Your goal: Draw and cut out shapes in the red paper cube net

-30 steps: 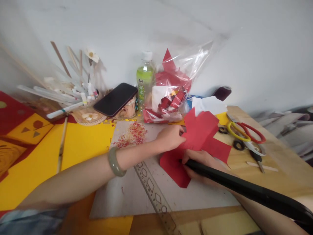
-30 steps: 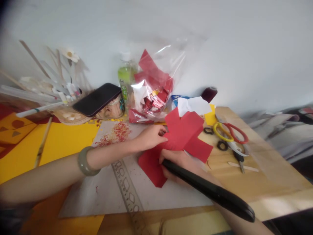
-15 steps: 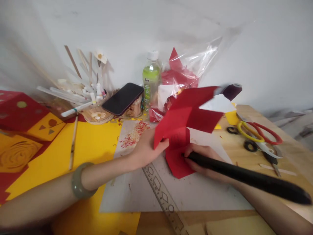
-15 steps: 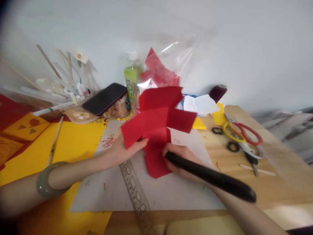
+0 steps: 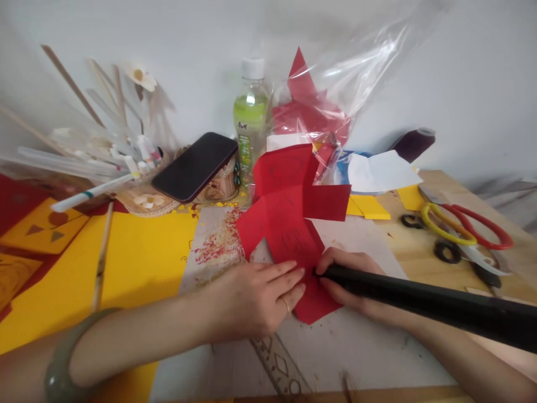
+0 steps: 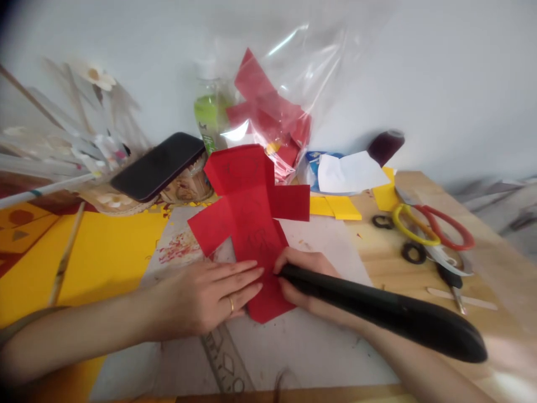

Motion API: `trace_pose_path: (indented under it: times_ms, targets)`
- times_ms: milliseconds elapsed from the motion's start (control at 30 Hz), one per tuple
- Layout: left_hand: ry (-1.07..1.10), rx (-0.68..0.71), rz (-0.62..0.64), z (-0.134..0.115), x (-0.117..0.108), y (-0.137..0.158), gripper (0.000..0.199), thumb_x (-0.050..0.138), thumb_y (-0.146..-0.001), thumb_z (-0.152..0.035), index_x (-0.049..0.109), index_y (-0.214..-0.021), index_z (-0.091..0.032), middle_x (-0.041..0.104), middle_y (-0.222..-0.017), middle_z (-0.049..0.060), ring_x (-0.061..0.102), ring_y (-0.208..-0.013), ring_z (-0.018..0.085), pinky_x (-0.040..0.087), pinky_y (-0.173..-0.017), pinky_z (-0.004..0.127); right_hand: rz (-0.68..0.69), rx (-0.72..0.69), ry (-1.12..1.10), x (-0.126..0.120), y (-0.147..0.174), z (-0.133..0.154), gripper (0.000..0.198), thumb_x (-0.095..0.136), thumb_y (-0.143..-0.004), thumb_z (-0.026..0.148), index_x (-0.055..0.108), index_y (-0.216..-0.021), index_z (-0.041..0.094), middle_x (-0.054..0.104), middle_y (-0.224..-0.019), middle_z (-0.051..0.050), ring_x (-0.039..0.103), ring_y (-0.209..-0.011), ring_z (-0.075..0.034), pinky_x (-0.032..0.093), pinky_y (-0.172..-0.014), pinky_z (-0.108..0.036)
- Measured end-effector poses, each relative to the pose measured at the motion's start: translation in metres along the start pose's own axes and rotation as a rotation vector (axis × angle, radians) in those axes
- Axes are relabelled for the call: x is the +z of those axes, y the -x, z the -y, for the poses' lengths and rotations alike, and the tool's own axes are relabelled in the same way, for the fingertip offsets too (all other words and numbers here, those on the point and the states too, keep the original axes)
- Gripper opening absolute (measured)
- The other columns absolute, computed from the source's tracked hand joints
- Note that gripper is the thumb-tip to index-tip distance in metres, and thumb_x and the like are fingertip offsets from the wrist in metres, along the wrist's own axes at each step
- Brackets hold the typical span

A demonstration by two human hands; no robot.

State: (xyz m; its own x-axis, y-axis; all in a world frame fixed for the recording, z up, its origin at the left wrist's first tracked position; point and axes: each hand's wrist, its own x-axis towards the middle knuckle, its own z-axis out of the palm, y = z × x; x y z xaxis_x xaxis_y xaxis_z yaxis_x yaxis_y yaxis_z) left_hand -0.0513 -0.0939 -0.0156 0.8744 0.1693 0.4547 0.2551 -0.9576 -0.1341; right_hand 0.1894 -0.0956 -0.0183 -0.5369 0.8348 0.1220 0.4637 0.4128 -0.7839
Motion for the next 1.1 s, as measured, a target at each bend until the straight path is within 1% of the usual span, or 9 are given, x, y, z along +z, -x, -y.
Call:
trace_pose_path:
  times_ms: [100,167,333,433,633,800,1100]
  targets:
    - [-0.031,0.009,0.052,0.0053,0.0109,0.0014,0.025,0.049,-0.093,-0.016,0.067,-0.108,-0.007,0.068,-0.114,0.014,0.065,-0.105,0.024,0.056,-0.078,0.031,-0.016,-0.013,0.003,0.0021,-0.0005,-0.0006,0.009,0.054,-0.077,0.013,0.051,-0.080,0.021,0.058,-0.065,0.004,0.052,-0.053,-0.009,0.040,-0.047,-0.018]
    - [-0.023,0.012,0.066,0.0068,0.0131,0.0024,0.026,0.049,-0.092,-0.015,0.067,-0.109,-0.007,0.068,-0.115,0.014,0.065,-0.106,0.024,0.056,-0.079,0.031,-0.011,-0.035,0.008,0.0027,-0.0004,-0.0014,0.010,0.054,-0.077,0.012,0.050,-0.080,0.021,0.057,-0.064,0.005,0.050,-0.051,-0.008,0.040,-0.046,-0.017]
    - [-0.033,0.032,0.095,0.0068,0.0096,0.0025,0.028,0.048,-0.091,-0.015,0.066,-0.111,-0.006,0.067,-0.116,0.014,0.065,-0.107,0.024,0.055,-0.084,0.030,0.004,-0.084,0.025,0.0032,0.0012,-0.0043,0.014,0.053,-0.080,0.011,0.046,-0.083,0.022,0.055,-0.065,0.006,0.047,-0.050,-0.006,0.038,-0.046,-0.015]
    - [-0.028,0.012,0.113,0.0069,0.0082,0.0024,0.028,0.049,-0.092,-0.016,0.065,-0.113,-0.007,0.067,-0.118,0.013,0.064,-0.108,0.023,0.055,-0.084,0.029,0.011,-0.099,0.024,0.0029,0.0007,-0.0044,0.015,0.052,-0.079,0.010,0.044,-0.082,0.023,0.055,-0.063,0.007,0.046,-0.049,-0.006,0.038,-0.045,-0.014]
    - [-0.013,-0.001,0.116,0.0068,0.0093,0.0029,0.027,0.049,-0.093,-0.017,0.066,-0.112,-0.009,0.066,-0.119,0.011,0.064,-0.108,0.022,0.056,-0.083,0.028,0.019,-0.095,0.049,0.0014,-0.0012,-0.0057,0.016,0.052,-0.079,0.010,0.044,-0.081,0.023,0.055,-0.062,0.007,0.046,-0.049,-0.007,0.039,-0.045,-0.014]
    - [-0.019,-0.015,0.090,0.0060,0.0106,0.0023,0.025,0.051,-0.093,-0.017,0.067,-0.111,-0.010,0.068,-0.117,0.011,0.065,-0.107,0.021,0.055,-0.082,0.027,0.039,-0.082,0.048,-0.0006,-0.0016,-0.0042,0.013,0.052,-0.079,0.012,0.044,-0.081,0.023,0.055,-0.060,0.006,0.046,-0.047,-0.007,0.039,-0.044,-0.015]
    - [-0.054,-0.005,0.069,0.0063,0.0106,0.0034,0.025,0.048,-0.093,-0.014,0.068,-0.108,-0.011,0.069,-0.114,0.009,0.066,-0.102,0.018,0.055,-0.077,0.025,0.001,-0.030,0.024,-0.0001,-0.0021,-0.0026,0.014,0.054,-0.075,0.011,0.047,-0.077,0.023,0.057,-0.060,0.007,0.049,-0.047,-0.007,0.038,-0.043,-0.015]
